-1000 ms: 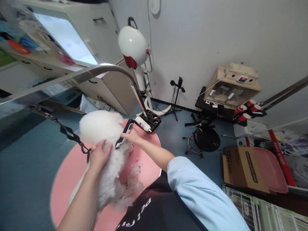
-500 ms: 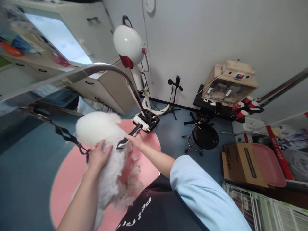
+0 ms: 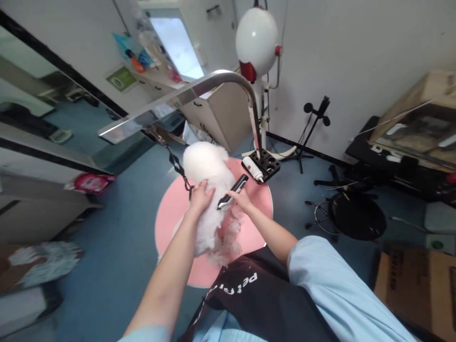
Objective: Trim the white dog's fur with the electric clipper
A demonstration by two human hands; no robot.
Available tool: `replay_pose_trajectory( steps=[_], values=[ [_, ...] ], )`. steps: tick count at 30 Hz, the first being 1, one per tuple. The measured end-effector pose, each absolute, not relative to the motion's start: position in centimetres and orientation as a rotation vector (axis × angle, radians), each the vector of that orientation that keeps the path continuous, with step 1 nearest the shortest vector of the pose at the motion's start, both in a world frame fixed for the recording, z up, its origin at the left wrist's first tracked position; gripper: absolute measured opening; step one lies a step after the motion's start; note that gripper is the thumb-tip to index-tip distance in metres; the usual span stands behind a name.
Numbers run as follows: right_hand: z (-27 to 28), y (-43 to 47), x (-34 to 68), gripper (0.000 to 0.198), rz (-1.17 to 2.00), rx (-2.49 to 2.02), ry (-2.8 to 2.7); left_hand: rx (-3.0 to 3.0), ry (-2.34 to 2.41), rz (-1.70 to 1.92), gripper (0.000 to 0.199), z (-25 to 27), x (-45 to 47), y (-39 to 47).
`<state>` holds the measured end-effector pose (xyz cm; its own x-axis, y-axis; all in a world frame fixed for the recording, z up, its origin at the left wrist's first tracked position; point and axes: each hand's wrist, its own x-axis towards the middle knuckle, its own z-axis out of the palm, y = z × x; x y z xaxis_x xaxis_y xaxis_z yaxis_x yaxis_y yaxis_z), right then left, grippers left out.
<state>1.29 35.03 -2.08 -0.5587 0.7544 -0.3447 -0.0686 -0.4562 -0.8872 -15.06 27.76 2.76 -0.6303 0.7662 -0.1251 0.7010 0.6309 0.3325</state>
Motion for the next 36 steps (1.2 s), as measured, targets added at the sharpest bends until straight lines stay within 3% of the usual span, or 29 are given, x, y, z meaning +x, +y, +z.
replay_pose_trajectory(
  steps=[4,11,22,28,36],
  values=[
    [-3.4,32.6,2.4,0.031,2.136,-0.968,-1.142,1.136,2.546,0.285,0.070,3.7,-14.4,27.5],
    [-2.3,36.8,1.1,0.036,1.747,-1.112,-0.969,1.109,2.488,0.299,0.076,3.6,-14.2,27.4],
    [-3.0,29.8,2.3,0.029,2.101,-1.039,-1.094,1.203,2.532,0.278,0.072,2.8,-16.0,26.7],
    [-0.9,34.0,1.3,0.021,1.925,-1.064,-0.901,1.196,2.537,0.327,0.080,1.6,-17.9,27.7],
    [-2.3,29.0,2.4,0.010,2.153,-0.960,-1.031,1.227,2.569,0.281,0.080,1.2,-18.8,28.0]
  ],
)
